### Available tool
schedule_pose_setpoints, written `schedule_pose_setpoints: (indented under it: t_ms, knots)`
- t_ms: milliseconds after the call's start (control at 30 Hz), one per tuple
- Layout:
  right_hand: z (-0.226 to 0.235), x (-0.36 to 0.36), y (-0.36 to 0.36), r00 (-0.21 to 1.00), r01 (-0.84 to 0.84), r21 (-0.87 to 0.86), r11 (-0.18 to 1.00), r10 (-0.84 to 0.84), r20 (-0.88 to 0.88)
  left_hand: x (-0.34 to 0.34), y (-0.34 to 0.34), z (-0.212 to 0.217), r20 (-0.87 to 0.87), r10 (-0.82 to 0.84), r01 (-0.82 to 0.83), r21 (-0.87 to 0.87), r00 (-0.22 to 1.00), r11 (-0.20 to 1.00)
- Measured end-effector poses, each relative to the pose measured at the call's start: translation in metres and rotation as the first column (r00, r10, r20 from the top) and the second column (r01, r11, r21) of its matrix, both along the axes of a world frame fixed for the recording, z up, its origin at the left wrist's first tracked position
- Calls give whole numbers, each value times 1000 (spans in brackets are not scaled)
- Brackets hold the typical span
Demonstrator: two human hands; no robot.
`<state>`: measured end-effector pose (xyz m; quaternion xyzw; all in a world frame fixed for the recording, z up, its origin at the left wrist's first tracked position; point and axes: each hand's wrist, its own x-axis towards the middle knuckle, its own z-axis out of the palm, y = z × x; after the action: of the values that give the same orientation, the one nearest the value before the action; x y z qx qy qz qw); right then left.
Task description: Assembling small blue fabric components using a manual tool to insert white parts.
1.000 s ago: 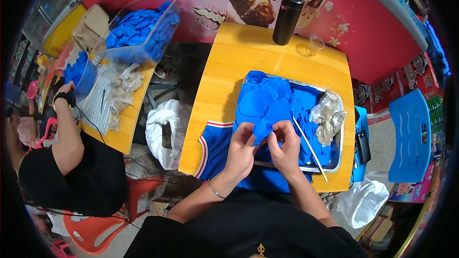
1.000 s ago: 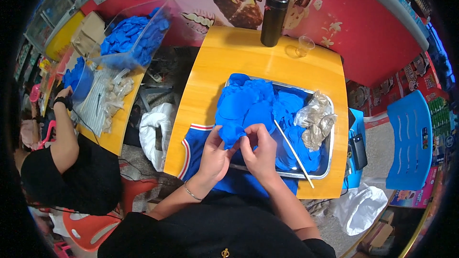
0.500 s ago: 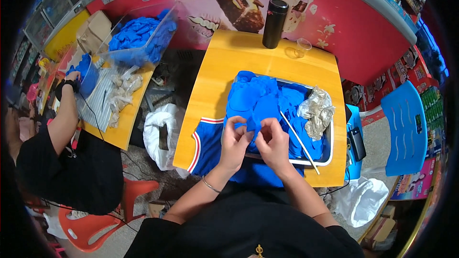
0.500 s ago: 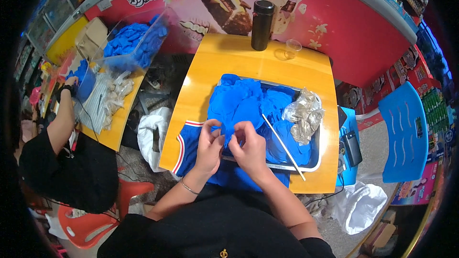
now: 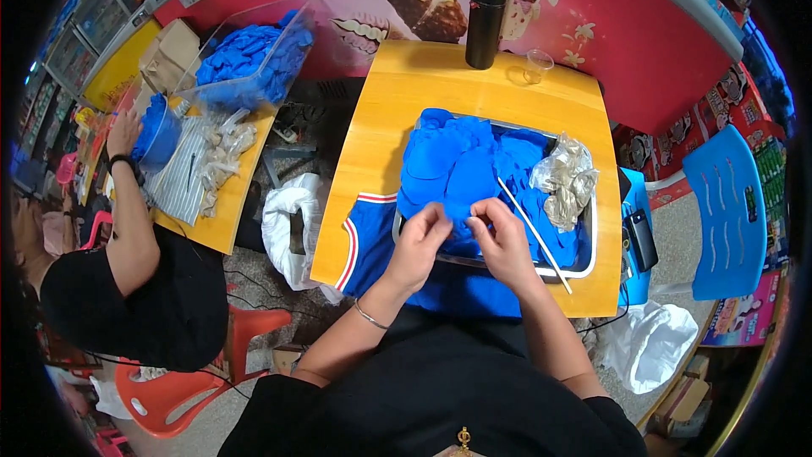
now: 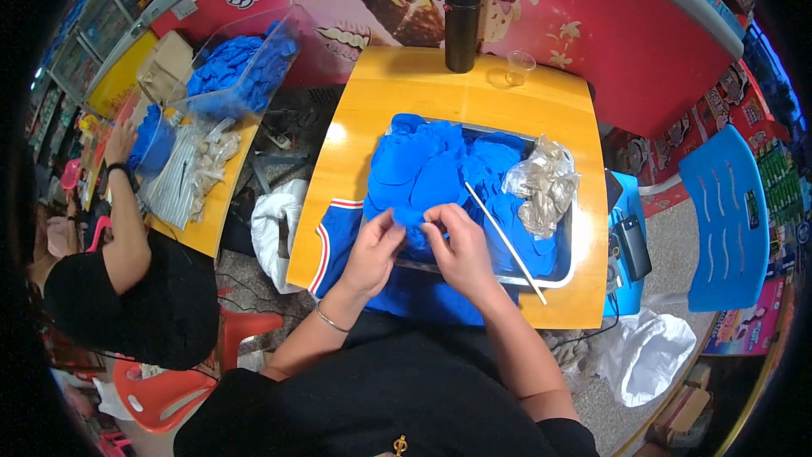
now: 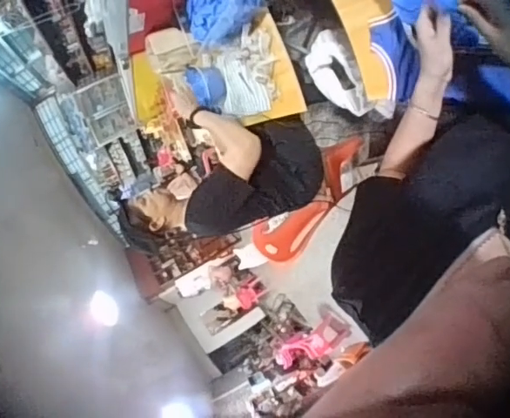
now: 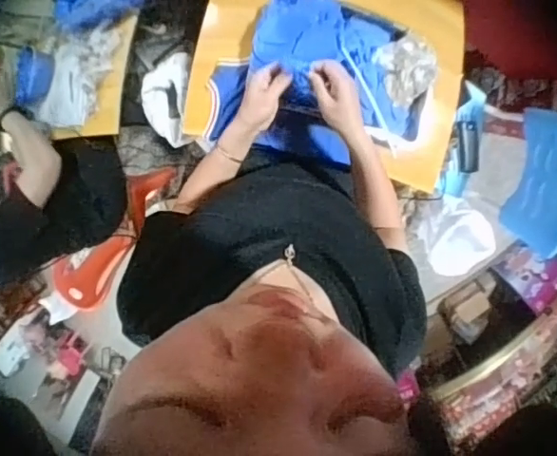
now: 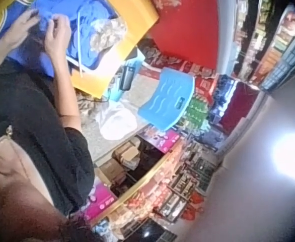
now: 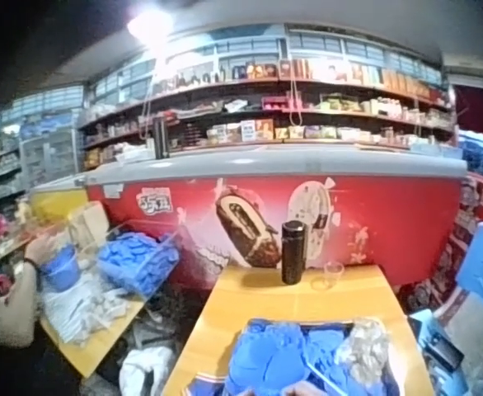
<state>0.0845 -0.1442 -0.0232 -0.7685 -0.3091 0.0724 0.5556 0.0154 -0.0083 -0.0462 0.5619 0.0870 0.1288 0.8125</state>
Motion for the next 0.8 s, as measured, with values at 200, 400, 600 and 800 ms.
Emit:
schedule_pose_setpoints:
  t_ms: [200,400,600,800]
  knots:
    - [9,-6,2,981,97,-79,992,-83,173,-4,-5,17,-23,-128,126,-71,992,990]
    - [10,-6,-7,977,-206,-165,965,213,27,-1,9,-11,115,90,-133,457,989,879]
    - [-4,-2,-14,951,-205,74,976,216,-222,-2,2,13,322,93,-297,676,942,674]
    - [8,-13,-4,999,-30,-25,999,31,38,-1,0,12,261,91,-253,693,961,675]
